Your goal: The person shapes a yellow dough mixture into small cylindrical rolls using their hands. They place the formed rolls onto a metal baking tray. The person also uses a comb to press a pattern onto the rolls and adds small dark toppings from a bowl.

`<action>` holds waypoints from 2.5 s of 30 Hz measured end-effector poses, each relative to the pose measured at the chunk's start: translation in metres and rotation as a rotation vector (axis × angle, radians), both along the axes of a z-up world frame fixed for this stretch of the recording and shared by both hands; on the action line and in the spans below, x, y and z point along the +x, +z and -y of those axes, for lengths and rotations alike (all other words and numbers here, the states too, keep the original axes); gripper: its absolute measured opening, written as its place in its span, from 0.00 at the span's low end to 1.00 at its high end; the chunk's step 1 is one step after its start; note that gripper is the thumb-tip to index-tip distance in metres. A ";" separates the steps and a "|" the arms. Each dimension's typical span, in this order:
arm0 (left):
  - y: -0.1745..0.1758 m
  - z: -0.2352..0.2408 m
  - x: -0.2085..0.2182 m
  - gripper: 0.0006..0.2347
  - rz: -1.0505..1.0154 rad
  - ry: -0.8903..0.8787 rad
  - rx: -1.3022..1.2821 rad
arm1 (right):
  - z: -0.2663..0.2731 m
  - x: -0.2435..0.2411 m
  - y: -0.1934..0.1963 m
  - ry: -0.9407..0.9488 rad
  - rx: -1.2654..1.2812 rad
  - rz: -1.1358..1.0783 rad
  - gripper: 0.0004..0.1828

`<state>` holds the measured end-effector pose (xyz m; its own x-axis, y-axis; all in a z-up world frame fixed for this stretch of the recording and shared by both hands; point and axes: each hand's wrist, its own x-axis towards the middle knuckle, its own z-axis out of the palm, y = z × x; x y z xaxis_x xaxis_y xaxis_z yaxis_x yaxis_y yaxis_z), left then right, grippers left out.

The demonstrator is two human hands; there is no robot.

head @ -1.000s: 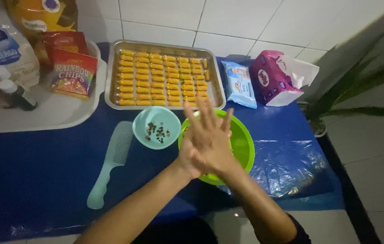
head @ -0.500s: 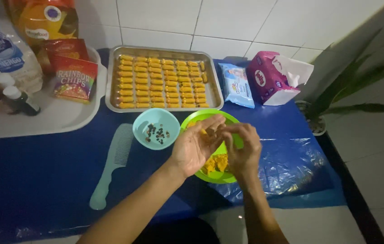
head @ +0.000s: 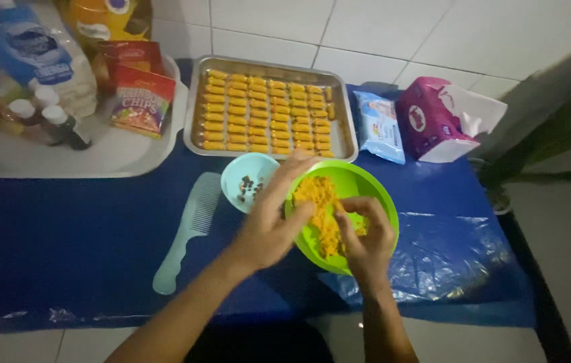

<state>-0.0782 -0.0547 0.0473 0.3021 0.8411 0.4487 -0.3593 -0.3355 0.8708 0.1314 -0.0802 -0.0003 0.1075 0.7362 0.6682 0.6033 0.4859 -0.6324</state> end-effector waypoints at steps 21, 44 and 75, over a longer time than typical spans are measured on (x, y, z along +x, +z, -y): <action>-0.057 -0.068 -0.141 0.28 -1.164 0.358 -0.228 | -0.014 0.028 -0.040 0.106 -0.325 -0.601 0.13; -0.054 -0.030 0.038 0.24 0.286 -0.164 -0.731 | -0.026 -0.010 0.033 -0.063 -0.037 0.541 0.08; -0.105 -0.023 0.023 0.31 0.351 -0.264 -0.491 | -0.065 -0.058 0.093 0.114 -0.413 0.789 0.40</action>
